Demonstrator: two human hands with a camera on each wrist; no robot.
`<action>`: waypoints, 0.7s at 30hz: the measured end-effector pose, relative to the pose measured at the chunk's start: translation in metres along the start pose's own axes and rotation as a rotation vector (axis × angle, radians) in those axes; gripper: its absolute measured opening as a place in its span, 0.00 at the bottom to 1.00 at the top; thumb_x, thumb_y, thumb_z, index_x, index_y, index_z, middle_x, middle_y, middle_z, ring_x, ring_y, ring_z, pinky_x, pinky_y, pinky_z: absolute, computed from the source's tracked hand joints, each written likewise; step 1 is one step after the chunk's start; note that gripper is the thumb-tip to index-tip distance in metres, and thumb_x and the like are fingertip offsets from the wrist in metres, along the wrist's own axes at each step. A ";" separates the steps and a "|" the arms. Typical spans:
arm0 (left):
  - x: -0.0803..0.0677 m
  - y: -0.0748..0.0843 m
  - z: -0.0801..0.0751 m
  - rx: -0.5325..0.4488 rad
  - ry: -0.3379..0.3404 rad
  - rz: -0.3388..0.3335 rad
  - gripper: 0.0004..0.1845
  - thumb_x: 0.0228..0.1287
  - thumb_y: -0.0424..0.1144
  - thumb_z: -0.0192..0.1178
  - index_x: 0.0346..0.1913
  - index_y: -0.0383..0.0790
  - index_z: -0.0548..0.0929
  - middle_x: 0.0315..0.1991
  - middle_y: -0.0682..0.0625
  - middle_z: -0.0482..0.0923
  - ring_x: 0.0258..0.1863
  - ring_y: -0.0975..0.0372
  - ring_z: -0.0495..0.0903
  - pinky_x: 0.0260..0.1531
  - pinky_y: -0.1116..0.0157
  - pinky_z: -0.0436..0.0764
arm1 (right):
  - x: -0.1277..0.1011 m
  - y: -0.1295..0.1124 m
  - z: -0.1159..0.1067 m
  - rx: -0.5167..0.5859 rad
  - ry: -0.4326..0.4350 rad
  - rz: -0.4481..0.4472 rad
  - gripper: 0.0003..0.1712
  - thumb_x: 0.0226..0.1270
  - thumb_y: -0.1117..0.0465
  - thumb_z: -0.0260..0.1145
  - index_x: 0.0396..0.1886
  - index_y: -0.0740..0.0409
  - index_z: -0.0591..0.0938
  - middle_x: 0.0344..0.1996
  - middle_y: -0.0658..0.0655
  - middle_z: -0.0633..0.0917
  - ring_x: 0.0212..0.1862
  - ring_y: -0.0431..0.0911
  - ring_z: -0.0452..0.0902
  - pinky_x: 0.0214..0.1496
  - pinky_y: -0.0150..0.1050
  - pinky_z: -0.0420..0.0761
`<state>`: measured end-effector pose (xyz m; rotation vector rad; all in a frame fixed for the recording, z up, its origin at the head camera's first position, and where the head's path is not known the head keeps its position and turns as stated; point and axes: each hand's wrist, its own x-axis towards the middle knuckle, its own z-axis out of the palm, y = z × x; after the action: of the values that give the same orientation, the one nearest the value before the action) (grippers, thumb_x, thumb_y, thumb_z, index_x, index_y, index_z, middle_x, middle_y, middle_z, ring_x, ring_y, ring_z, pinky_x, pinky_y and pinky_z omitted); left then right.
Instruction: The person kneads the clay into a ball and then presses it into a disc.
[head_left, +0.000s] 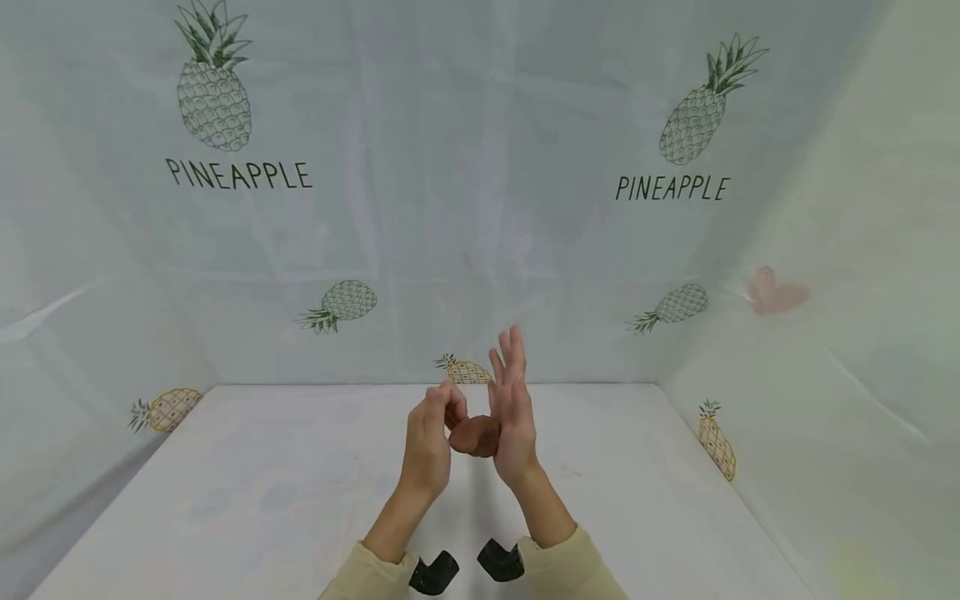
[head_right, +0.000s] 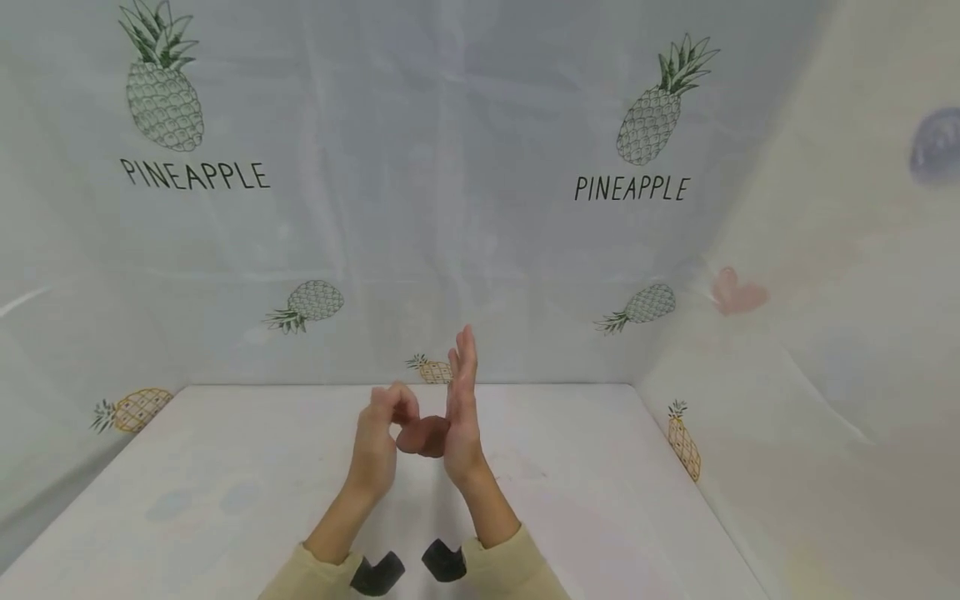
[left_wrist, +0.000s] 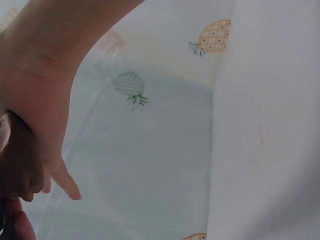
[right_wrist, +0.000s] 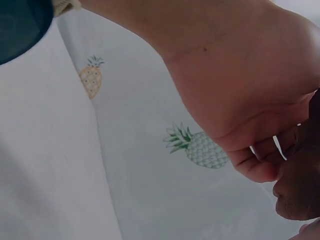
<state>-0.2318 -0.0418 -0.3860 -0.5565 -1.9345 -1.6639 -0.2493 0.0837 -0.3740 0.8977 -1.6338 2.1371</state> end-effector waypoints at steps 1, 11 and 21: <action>0.000 0.000 0.000 0.001 0.014 0.007 0.31 0.90 0.44 0.25 0.27 0.44 0.73 0.25 0.54 0.71 0.28 0.61 0.74 0.33 0.64 0.75 | -0.001 0.000 0.001 -0.001 -0.007 -0.004 0.39 0.84 0.41 0.29 0.89 0.40 0.37 0.87 0.49 0.40 0.87 0.55 0.36 0.81 0.70 0.30; 0.002 -0.004 -0.003 0.018 0.138 -0.027 0.30 0.89 0.42 0.36 0.22 0.45 0.75 0.22 0.55 0.73 0.27 0.54 0.75 0.36 0.63 0.76 | -0.007 -0.003 0.011 0.010 -0.041 -0.013 0.37 0.84 0.44 0.26 0.89 0.38 0.37 0.87 0.50 0.40 0.87 0.56 0.35 0.79 0.74 0.28; 0.004 -0.007 -0.005 0.061 0.171 0.137 0.04 0.83 0.36 0.56 0.46 0.40 0.80 0.26 0.56 0.76 0.26 0.65 0.77 0.26 0.68 0.79 | -0.007 -0.009 0.013 -0.014 -0.014 -0.051 0.38 0.85 0.46 0.27 0.89 0.43 0.37 0.88 0.50 0.40 0.87 0.54 0.35 0.81 0.70 0.29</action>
<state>-0.2390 -0.0484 -0.3882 -0.4949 -1.7773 -1.5108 -0.2345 0.0749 -0.3696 0.9420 -1.6132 2.0872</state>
